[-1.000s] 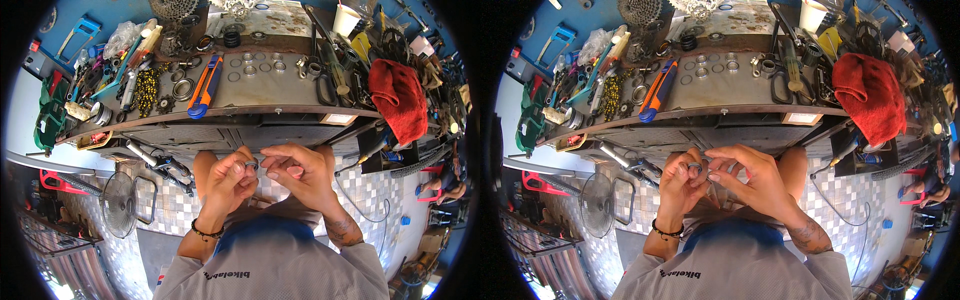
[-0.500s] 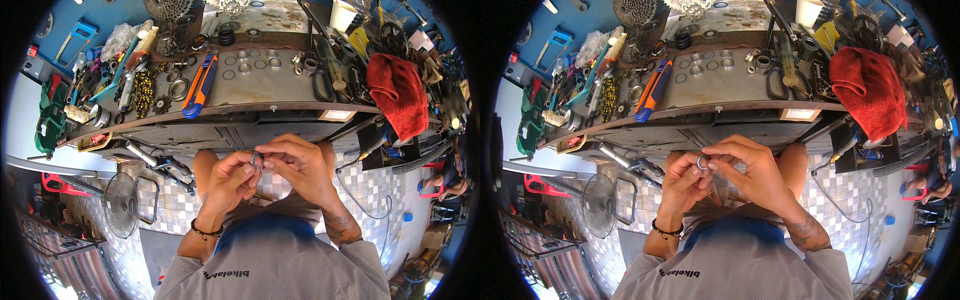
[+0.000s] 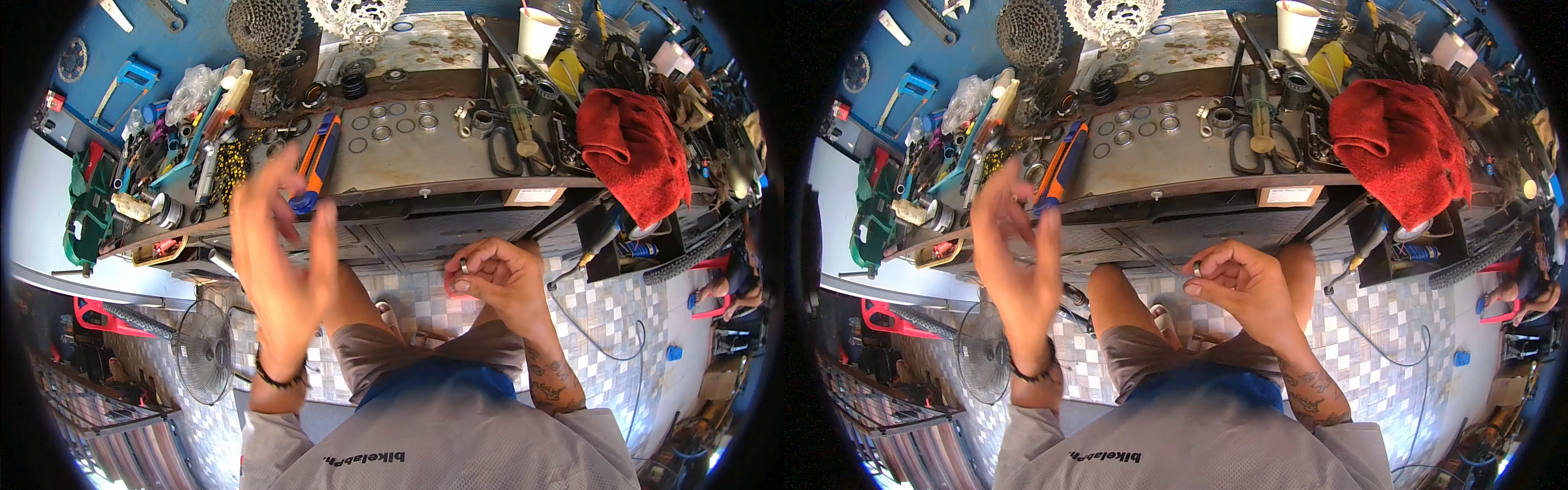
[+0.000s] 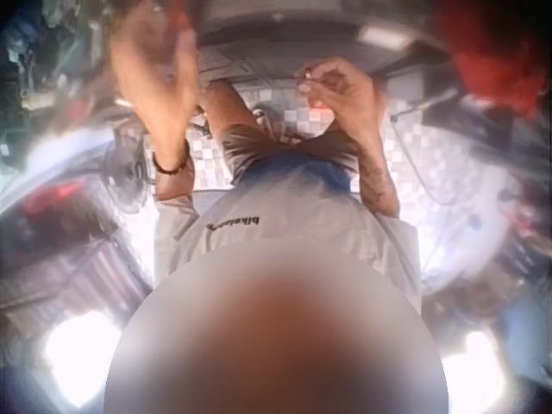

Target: The person repeatedly applies grease to small bicycle bearings using a syringe, then uses a utility knife to scrape or clean the bearing surfaces. The person handles multiple bearings one at a time, placing them back on the workbench after each treatment.

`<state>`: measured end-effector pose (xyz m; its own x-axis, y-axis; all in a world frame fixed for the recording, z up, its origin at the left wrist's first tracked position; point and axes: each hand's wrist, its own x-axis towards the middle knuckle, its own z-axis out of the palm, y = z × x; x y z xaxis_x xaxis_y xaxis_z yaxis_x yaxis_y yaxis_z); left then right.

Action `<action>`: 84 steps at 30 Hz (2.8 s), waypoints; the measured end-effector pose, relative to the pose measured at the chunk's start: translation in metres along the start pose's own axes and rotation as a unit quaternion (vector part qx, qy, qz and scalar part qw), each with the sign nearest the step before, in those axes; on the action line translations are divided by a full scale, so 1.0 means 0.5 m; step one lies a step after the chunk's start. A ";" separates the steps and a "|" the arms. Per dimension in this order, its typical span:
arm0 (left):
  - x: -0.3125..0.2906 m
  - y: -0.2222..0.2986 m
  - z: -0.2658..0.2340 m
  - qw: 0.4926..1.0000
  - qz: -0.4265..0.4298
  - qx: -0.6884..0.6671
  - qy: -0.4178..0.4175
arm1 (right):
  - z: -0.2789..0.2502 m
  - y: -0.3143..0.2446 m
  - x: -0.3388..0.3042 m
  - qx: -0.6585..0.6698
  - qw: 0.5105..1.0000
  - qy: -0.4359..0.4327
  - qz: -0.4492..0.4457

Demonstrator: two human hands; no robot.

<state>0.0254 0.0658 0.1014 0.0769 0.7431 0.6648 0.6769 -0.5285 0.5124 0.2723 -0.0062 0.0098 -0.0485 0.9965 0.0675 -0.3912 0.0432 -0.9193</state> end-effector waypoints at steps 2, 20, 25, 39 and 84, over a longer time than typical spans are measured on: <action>0.081 -0.004 0.016 0.977 0.131 0.166 0.010 | -0.015 0.012 -0.008 -0.009 1.000 0.012 -0.024; 0.052 0.162 0.148 0.978 0.109 -0.176 -0.018 | -0.153 -0.090 -0.099 0.039 0.899 0.319 -0.297; -0.017 0.282 0.296 0.928 0.230 -0.264 -0.129 | -0.140 -0.106 -0.076 0.148 0.896 0.231 -0.348; -0.045 0.271 0.288 0.875 0.112 -0.374 -0.288 | -0.152 -0.096 -0.065 0.231 0.872 0.191 -0.387; -0.070 0.169 0.185 0.855 0.073 -0.329 -0.395 | -0.118 -0.016 -0.117 0.142 0.961 0.046 -0.233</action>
<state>0.1475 0.0330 0.0711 0.7714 0.5578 0.3061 0.0797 -0.5620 0.8233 0.3326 -0.0607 -0.0098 0.2700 0.8759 0.3999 -0.5860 0.4790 -0.6535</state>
